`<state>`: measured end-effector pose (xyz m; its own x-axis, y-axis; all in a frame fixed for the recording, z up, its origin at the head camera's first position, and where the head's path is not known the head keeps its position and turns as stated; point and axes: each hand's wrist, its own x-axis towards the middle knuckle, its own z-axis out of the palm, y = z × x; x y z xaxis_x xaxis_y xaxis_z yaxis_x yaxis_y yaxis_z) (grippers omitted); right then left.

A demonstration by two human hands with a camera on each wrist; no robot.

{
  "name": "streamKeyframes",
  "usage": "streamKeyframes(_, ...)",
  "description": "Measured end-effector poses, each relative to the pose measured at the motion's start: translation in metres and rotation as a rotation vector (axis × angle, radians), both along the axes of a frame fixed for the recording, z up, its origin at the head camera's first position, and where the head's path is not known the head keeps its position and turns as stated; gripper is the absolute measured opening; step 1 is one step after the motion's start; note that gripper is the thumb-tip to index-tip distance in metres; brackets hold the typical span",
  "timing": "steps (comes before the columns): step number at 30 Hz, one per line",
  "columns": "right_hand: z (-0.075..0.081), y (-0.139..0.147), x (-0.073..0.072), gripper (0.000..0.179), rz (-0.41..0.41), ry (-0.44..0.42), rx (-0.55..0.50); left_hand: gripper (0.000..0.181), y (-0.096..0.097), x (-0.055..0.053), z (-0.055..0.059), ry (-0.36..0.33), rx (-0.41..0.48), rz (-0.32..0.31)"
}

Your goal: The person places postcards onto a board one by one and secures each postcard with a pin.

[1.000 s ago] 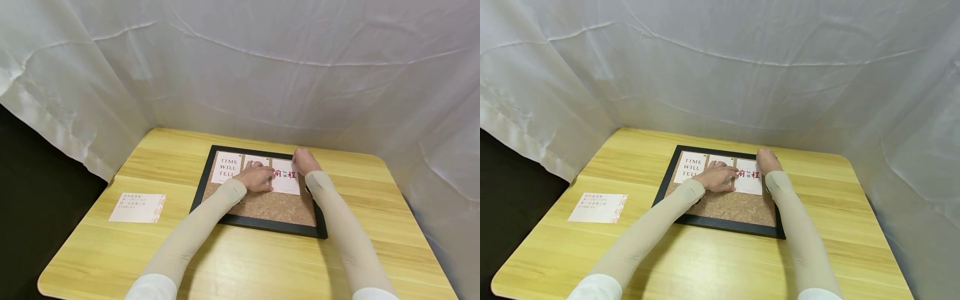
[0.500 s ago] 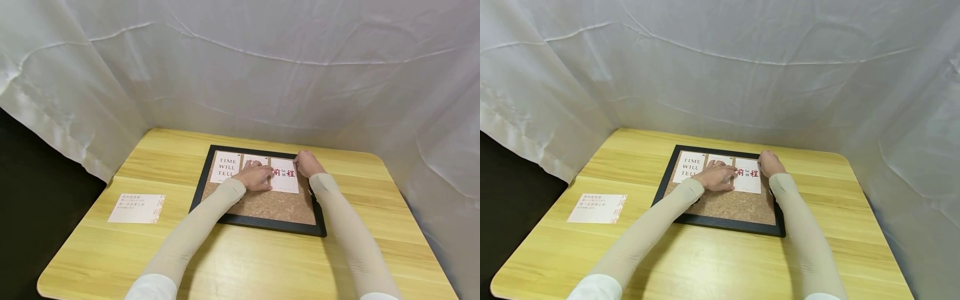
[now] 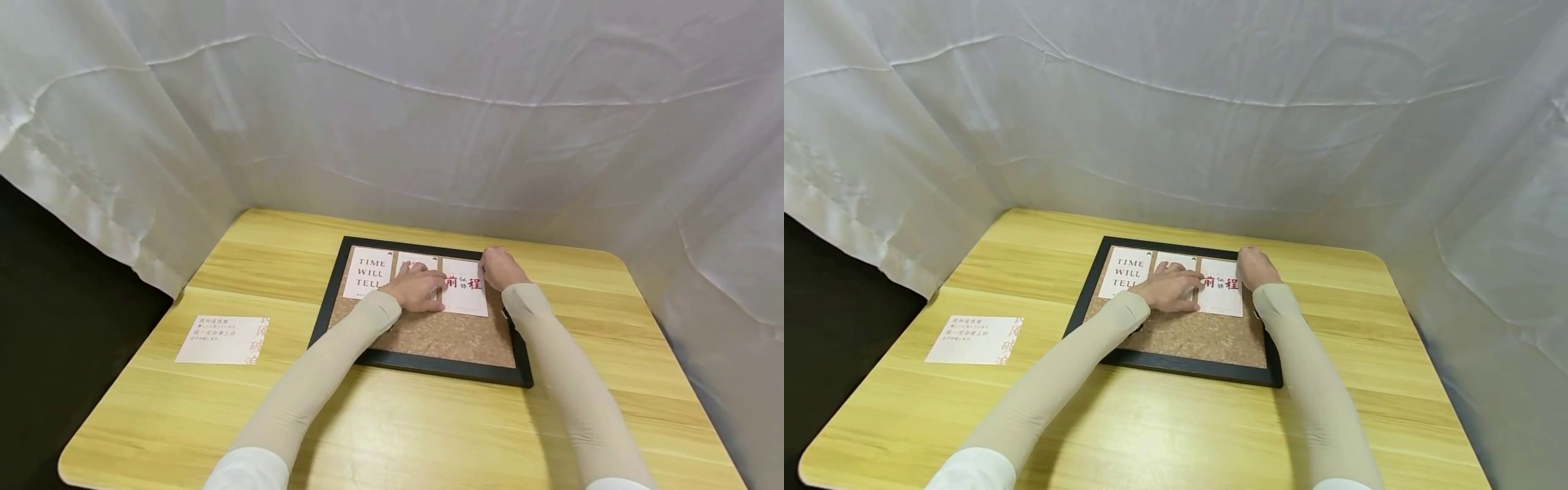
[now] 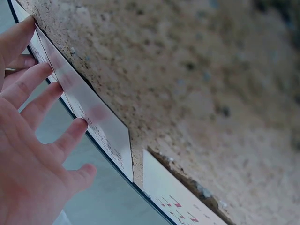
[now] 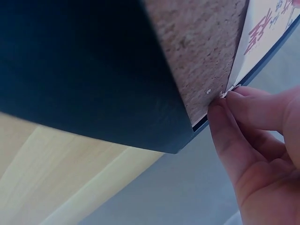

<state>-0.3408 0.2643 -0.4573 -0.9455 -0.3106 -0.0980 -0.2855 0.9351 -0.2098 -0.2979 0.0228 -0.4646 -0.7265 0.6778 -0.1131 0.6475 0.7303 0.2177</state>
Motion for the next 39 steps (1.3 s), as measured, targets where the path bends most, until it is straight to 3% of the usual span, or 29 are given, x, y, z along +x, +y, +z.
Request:
streamKeyframes(11, 0.002, -0.002, 0.004, 0.026, -0.034, 0.004, -0.004, 0.047, 0.003, -0.001, 0.000, 0.003, -0.002, 0.003)
streamKeyframes(25, -0.001, -0.010, 0.011, 0.015, 0.056, 0.165, 0.148, 0.047, 0.002, -0.001, 0.000, -0.001, 0.001, -0.007)
streamKeyframes(35, -0.001, -0.008, 0.008, 0.019, 0.012, 0.074, 0.088, 0.047, 0.002, -0.003, 0.000, 0.009, -0.001, -0.004)
streamKeyframes(39, -0.002, -0.005, 0.007, 0.025, -0.016, 0.023, 0.019, 0.047, 0.002, -0.002, 0.001, 0.007, 0.000, -0.001)
